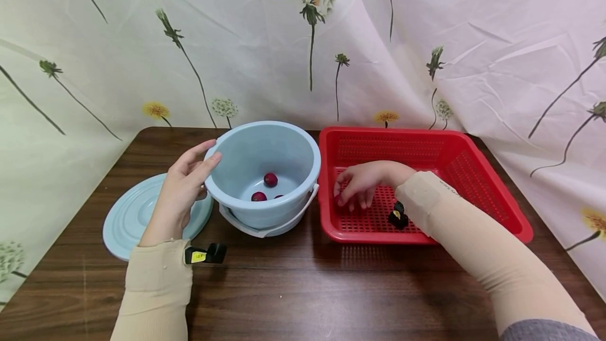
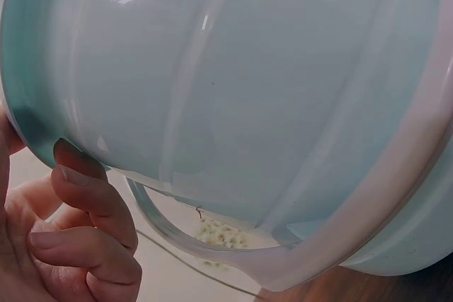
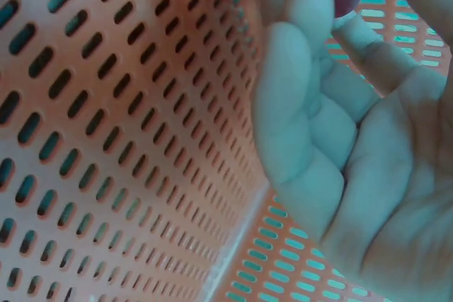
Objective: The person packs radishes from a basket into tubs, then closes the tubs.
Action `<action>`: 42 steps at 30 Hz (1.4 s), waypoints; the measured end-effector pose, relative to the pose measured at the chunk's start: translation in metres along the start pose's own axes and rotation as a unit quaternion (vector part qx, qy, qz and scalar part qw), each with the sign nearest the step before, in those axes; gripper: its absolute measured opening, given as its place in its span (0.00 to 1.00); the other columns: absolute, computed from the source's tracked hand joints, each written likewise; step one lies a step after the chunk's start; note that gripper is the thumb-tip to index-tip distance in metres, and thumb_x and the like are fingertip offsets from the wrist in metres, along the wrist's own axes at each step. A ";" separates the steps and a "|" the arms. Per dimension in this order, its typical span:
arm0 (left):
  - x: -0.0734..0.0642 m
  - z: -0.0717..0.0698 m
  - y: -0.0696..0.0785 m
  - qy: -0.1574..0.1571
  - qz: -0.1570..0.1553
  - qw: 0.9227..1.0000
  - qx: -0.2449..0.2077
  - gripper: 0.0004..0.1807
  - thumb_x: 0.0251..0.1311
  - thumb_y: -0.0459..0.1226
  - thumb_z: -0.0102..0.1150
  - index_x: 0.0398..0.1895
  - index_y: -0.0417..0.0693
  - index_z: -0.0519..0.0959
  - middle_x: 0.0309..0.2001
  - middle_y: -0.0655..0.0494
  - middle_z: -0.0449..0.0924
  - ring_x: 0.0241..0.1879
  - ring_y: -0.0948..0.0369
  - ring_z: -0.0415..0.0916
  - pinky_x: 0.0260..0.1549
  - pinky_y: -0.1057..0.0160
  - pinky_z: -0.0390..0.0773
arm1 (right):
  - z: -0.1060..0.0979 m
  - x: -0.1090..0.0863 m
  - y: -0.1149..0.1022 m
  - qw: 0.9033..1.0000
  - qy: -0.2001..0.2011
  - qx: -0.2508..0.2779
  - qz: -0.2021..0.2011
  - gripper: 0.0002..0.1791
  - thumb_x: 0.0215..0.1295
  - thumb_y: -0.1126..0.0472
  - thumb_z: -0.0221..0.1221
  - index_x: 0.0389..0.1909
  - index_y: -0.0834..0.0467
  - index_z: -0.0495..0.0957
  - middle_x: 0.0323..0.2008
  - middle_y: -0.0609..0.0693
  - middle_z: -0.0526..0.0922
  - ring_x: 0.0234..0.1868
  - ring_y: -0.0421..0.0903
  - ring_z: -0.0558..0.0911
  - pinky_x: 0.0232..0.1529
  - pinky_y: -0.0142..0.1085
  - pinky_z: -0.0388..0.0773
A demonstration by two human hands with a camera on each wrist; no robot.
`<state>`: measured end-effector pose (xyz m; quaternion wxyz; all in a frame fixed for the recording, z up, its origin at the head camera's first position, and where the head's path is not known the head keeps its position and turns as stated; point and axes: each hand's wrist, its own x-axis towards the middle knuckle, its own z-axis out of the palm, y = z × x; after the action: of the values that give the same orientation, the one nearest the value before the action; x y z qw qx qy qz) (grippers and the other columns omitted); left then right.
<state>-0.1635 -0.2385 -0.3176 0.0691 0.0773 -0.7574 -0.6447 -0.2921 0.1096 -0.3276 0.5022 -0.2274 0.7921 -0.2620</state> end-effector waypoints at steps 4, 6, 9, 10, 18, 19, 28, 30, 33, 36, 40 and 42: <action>0.000 0.000 0.001 0.001 0.000 1.000 0.013 0.35 0.63 0.53 0.62 0.71 0.56 0.67 0.34 0.67 0.81 0.23 0.70 0.72 0.19 0.72 0.67 | -0.002 -0.003 -0.001 1.000 0.008 0.002 -0.010 0.16 0.66 0.57 0.61 0.51 0.58 0.74 0.34 0.53 0.85 0.23 0.41 0.80 0.31 0.33 0.82; 0.000 0.000 0.001 0.003 0.001 1.000 0.026 0.35 0.64 0.54 0.61 0.72 0.56 0.67 0.35 0.68 0.81 0.24 0.70 0.73 0.20 0.72 0.69 | -0.003 -0.005 -0.001 1.000 0.013 0.007 -0.015 0.15 0.66 0.57 0.61 0.51 0.58 0.74 0.34 0.53 0.85 0.23 0.42 0.81 0.30 0.33 0.82; -0.001 0.000 0.002 0.007 0.004 0.999 0.042 0.35 0.65 0.55 0.60 0.72 0.57 0.66 0.36 0.69 0.81 0.26 0.70 0.74 0.22 0.71 0.71 | -0.005 -0.008 -0.002 0.999 0.022 0.015 -0.022 0.15 0.66 0.57 0.61 0.50 0.57 0.74 0.32 0.53 0.84 0.22 0.42 0.80 0.29 0.33 0.81; -0.001 0.000 0.002 0.007 0.004 0.999 0.047 0.35 0.65 0.55 0.59 0.72 0.57 0.66 0.36 0.69 0.81 0.27 0.70 0.75 0.23 0.71 0.72 | -0.005 -0.008 -0.001 0.999 0.026 0.018 -0.024 0.15 0.66 0.57 0.61 0.50 0.57 0.74 0.32 0.53 0.84 0.22 0.42 0.80 0.29 0.33 0.81; 0.000 0.001 0.002 0.005 0.003 0.999 0.037 0.35 0.64 0.55 0.60 0.72 0.57 0.66 0.35 0.68 0.81 0.25 0.71 0.74 0.21 0.71 0.70 | -0.010 -0.018 -0.002 0.996 0.064 0.042 -0.052 0.16 0.65 0.56 0.62 0.49 0.58 0.75 0.33 0.56 0.84 0.25 0.45 0.80 0.31 0.34 0.81; 0.000 0.001 0.002 0.005 0.004 0.999 0.037 0.35 0.64 0.55 0.60 0.72 0.57 0.66 0.35 0.68 0.81 0.25 0.71 0.74 0.21 0.71 0.70 | -0.011 -0.019 -0.003 0.995 0.069 0.045 -0.056 0.15 0.65 0.56 0.62 0.49 0.58 0.75 0.34 0.57 0.83 0.24 0.45 0.80 0.30 0.34 0.81; 0.000 0.001 0.002 0.005 0.002 1.000 0.020 0.34 0.64 0.53 0.62 0.72 0.56 0.67 0.33 0.68 0.81 0.24 0.70 0.73 0.20 0.72 0.69 | -0.014 -0.028 -0.007 0.989 0.110 0.050 -0.080 0.15 0.67 0.56 0.61 0.51 0.58 0.75 0.32 0.55 0.84 0.23 0.44 0.79 0.30 0.35 0.81; 0.000 0.001 0.002 0.005 0.002 1.000 0.017 0.34 0.63 0.53 0.62 0.72 0.56 0.67 0.33 0.68 0.81 0.24 0.70 0.72 0.20 0.72 0.69 | -0.014 -0.030 -0.009 0.988 0.116 0.057 -0.085 0.15 0.67 0.57 0.60 0.51 0.58 0.75 0.31 0.54 0.83 0.22 0.44 0.78 0.30 0.35 0.81; 0.000 0.001 0.002 0.004 0.004 1.000 0.018 0.34 0.64 0.53 0.62 0.72 0.56 0.67 0.33 0.67 0.81 0.23 0.70 0.72 0.20 0.72 0.68 | -0.013 -0.032 -0.011 0.985 0.129 0.072 -0.093 0.15 0.67 0.57 0.60 0.51 0.58 0.75 0.30 0.55 0.82 0.22 0.44 0.78 0.29 0.35 0.81; 0.000 0.001 0.002 0.004 0.004 1.000 0.019 0.35 0.64 0.53 0.62 0.72 0.56 0.67 0.33 0.67 0.81 0.24 0.70 0.73 0.20 0.72 0.68 | -0.012 -0.034 -0.013 0.980 0.146 0.087 -0.104 0.15 0.68 0.57 0.60 0.51 0.59 0.75 0.29 0.55 0.82 0.21 0.44 0.77 0.29 0.36 0.80; 0.000 0.001 0.002 0.005 0.002 1.000 0.023 0.35 0.64 0.53 0.62 0.72 0.56 0.67 0.34 0.68 0.81 0.24 0.70 0.73 0.20 0.72 0.69 | -0.010 -0.033 -0.015 0.971 0.173 0.111 -0.119 0.15 0.69 0.57 0.60 0.53 0.59 0.75 0.30 0.55 0.82 0.22 0.44 0.77 0.30 0.36 0.81; 0.000 0.001 0.001 0.005 0.001 1.000 0.022 0.35 0.64 0.53 0.62 0.72 0.56 0.67 0.33 0.68 0.81 0.23 0.70 0.72 0.19 0.72 0.68 | -0.009 -0.033 -0.016 0.965 0.188 0.128 -0.131 0.16 0.69 0.58 0.59 0.54 0.59 0.75 0.32 0.55 0.82 0.23 0.45 0.77 0.30 0.36 0.81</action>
<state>-0.1632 -0.2377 -0.3163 0.0717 0.0808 -0.7709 -0.6277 -0.2857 0.1193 -0.2923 0.3306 -0.2094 0.7955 -0.4627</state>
